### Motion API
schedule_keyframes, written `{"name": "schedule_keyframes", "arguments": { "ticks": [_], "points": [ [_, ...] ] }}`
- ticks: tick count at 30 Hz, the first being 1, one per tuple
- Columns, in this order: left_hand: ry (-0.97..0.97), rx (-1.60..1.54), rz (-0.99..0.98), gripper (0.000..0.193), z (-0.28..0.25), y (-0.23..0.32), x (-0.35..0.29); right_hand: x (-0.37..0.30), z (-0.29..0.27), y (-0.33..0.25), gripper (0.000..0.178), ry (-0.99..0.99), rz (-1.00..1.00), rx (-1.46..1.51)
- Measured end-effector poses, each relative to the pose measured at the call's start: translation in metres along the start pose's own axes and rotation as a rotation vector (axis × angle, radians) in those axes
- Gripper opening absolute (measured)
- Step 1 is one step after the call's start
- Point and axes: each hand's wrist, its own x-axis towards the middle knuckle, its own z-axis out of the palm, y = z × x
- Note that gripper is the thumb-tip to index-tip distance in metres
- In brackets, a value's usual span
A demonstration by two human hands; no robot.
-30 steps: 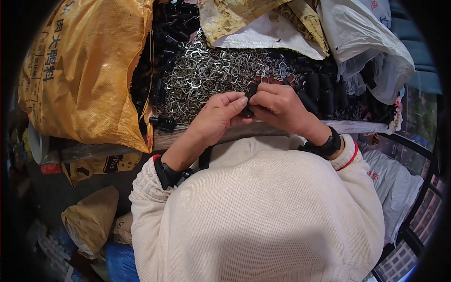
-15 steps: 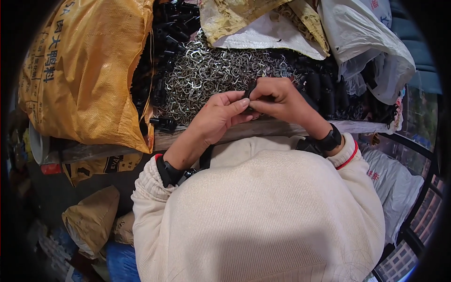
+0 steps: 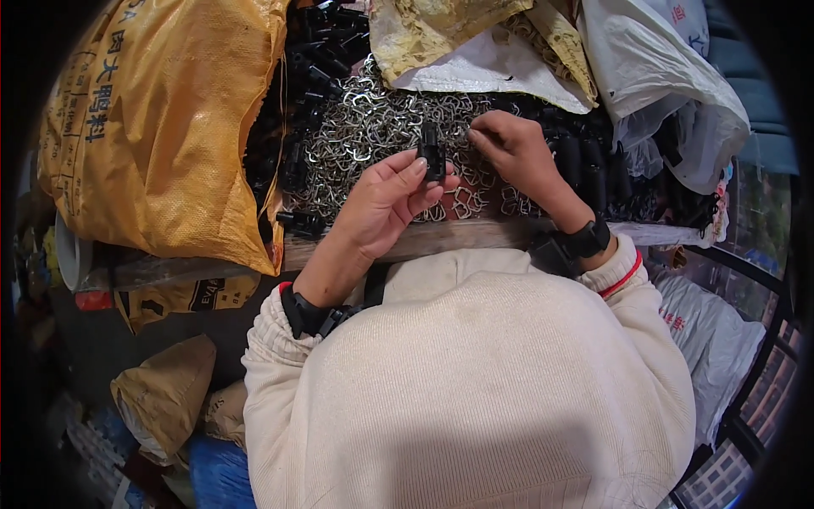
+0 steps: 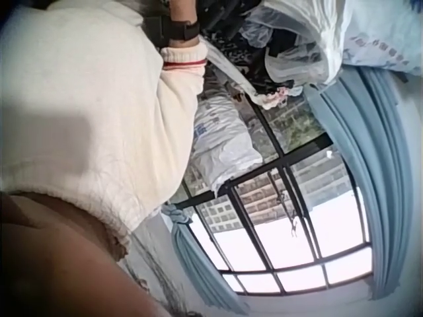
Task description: Assembling small mechanical components by inserting metal pins into plastic housings.
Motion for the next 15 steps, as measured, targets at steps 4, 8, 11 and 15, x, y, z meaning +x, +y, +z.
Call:
{"name": "schedule_keyframes", "arguments": {
  "ticks": [4, 8, 11, 15],
  "points": [
    [0.011, 0.01, 0.016, 0.026, 0.001, -0.002, 0.001, -0.005, -0.005, 0.006, 0.016, -0.159, 0.268, 0.608],
    [0.05, 0.022, 0.018, 0.023, 0.003, -0.003, 0.002, -0.009, 0.002, 0.008, 0.016, -0.156, 0.199, 0.672],
    [0.052, 0.014, 0.02, 0.022, 0.002, -0.004, 0.002, -0.012, 0.006, 0.001, 0.015, -0.123, 0.031, 0.327],
    [0.033, 0.006, 0.032, 0.022, 0.001, -0.003, 0.001, -0.013, 0.008, -0.006, 0.014, -0.107, -0.152, -0.198]
  ]
}}
